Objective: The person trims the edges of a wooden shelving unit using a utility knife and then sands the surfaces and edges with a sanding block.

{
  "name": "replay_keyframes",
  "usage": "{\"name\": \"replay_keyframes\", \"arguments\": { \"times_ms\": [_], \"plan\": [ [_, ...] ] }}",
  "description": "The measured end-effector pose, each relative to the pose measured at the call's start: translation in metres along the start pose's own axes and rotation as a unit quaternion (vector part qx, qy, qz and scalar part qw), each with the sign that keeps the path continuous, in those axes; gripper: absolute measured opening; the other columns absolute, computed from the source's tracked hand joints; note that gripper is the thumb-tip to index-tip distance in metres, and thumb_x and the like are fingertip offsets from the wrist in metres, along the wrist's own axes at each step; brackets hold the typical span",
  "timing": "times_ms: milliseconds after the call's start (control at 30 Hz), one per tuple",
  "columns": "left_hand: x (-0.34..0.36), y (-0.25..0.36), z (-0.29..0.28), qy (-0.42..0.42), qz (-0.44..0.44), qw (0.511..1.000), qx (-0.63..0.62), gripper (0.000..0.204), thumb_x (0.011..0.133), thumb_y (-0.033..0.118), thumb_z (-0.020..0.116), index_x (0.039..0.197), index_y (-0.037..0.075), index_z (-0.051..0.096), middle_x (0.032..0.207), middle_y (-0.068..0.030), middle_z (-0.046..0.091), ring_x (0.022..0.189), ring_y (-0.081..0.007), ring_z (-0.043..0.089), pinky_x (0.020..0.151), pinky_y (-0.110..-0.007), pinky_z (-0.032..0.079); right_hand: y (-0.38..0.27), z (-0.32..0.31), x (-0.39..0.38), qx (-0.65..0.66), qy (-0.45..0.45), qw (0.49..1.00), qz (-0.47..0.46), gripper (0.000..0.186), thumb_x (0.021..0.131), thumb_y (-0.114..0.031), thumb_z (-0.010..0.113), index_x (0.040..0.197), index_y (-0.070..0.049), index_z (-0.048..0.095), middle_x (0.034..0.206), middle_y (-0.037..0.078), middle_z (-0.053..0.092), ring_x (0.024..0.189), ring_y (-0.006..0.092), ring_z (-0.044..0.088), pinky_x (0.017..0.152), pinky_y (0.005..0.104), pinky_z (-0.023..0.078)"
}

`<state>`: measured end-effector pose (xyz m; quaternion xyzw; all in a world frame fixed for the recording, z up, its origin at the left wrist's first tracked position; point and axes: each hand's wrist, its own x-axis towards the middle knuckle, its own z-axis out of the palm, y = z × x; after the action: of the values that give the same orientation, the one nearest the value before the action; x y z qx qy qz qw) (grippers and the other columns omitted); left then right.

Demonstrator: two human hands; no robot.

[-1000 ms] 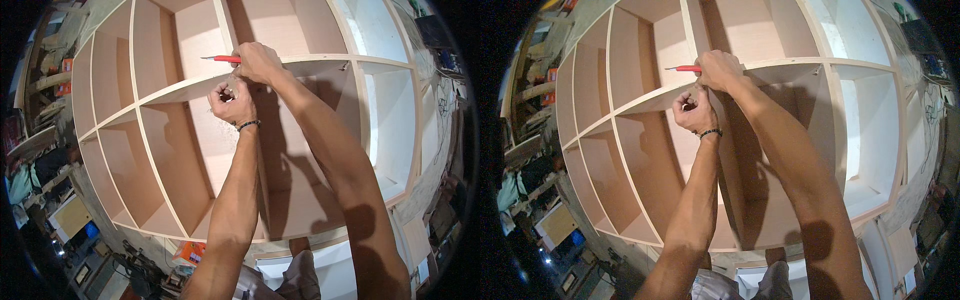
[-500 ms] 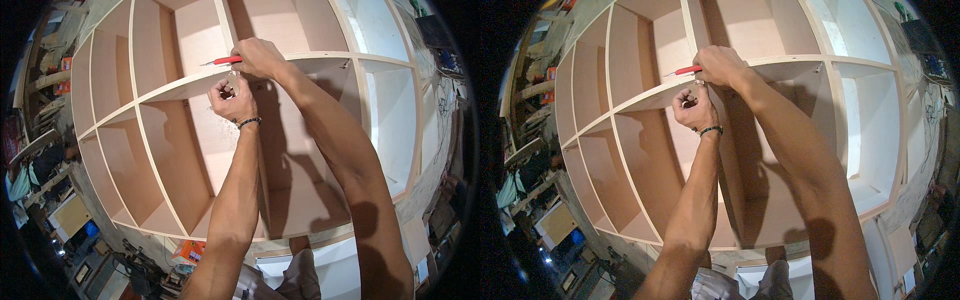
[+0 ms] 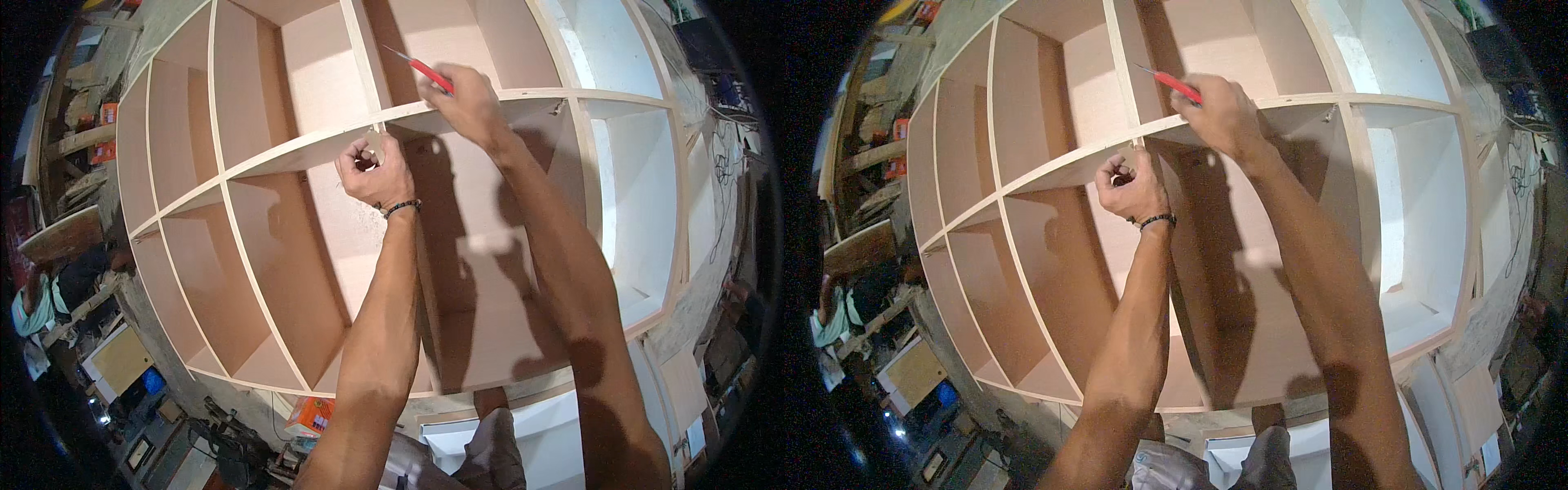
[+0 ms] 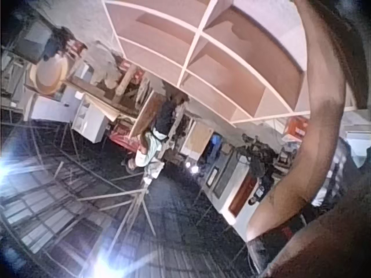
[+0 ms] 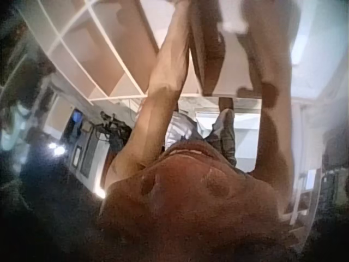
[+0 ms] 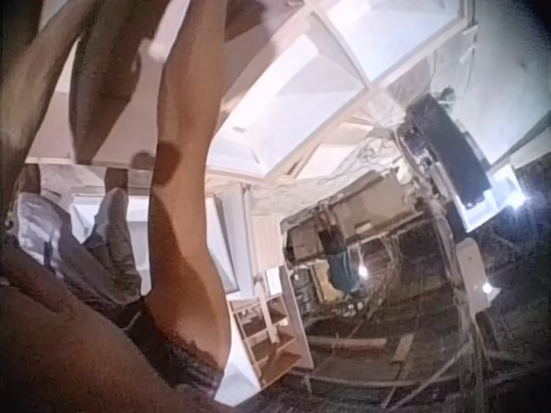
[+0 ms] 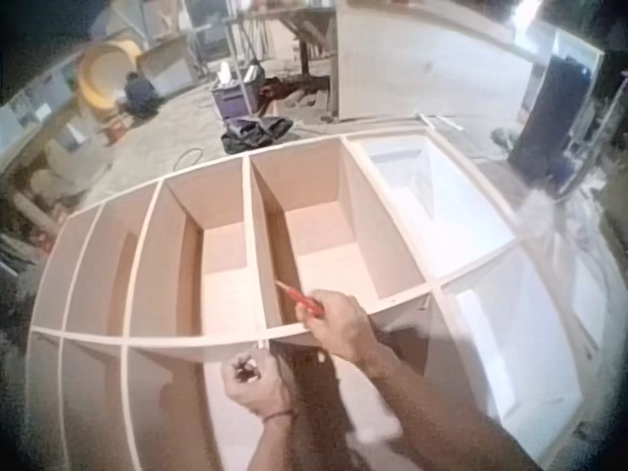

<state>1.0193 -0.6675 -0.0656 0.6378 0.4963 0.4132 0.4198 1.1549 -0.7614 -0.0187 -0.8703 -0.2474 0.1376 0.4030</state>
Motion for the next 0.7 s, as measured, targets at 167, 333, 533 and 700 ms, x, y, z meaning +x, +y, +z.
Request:
{"name": "replay_keyframes", "arguments": {
  "times_ms": [167, 333, 533, 700],
  "plan": [
    [0.004, 0.003, -0.006, 0.000, 0.028, 0.998, 0.064, 0.024, 0.074, 0.012, 0.086, 0.085, 0.001, 0.068, 0.085, -0.0042, 0.058, 0.067, -0.0144, 0.054, 0.063, -0.032, 0.049, 0.004, -0.002, -0.054, 0.049, -0.019, 0.990, 0.131, 0.027, 0.093, -0.028, 0.071, 0.098, -0.002, 0.073, 0.090, 0.020, 0.073, 0.088, 0.0370, 0.073, 0.079, 0.0467, 0.055],
    [-0.006, 0.006, 0.001, -0.021, 0.048, 0.996, 0.077, 0.025, 0.073, 0.014, 0.089, 0.086, 0.000, 0.074, 0.079, -0.0058, 0.064, 0.065, -0.0172, 0.060, 0.066, -0.034, 0.053, 0.054, 0.018, -0.140, 0.113, 0.127, 0.968, 0.183, 0.028, 0.089, -0.018, 0.077, 0.112, 0.000, 0.076, 0.090, 0.013, 0.075, 0.074, 0.0223, 0.069, 0.076, 0.0363, 0.056],
    [-0.001, 0.001, -0.001, -0.027, 0.037, 0.996, 0.073, 0.027, 0.074, 0.013, 0.086, 0.093, -0.004, 0.076, 0.083, -0.0120, 0.071, 0.072, -0.0219, 0.066, 0.071, -0.037, 0.055, 0.043, 0.025, -0.219, 0.014, 0.185, 0.961, 0.204, 0.024, 0.090, -0.017, 0.077, 0.107, 0.000, 0.078, 0.085, 0.007, 0.073, 0.074, 0.0126, 0.065, 0.072, 0.0325, 0.054],
    [0.003, -0.002, -0.004, -0.060, 0.054, 0.988, 0.128, 0.033, 0.074, 0.013, 0.085, 0.099, -0.008, 0.077, 0.084, -0.0153, 0.073, 0.075, -0.0231, 0.069, 0.075, -0.036, 0.057, 0.022, 0.030, -0.182, 0.159, 0.109, 0.955, 0.224, 0.026, 0.088, -0.024, 0.079, 0.096, 0.001, 0.077, 0.081, 0.018, 0.074, 0.077, 0.0306, 0.073, 0.074, 0.0404, 0.053]
  ]
}}
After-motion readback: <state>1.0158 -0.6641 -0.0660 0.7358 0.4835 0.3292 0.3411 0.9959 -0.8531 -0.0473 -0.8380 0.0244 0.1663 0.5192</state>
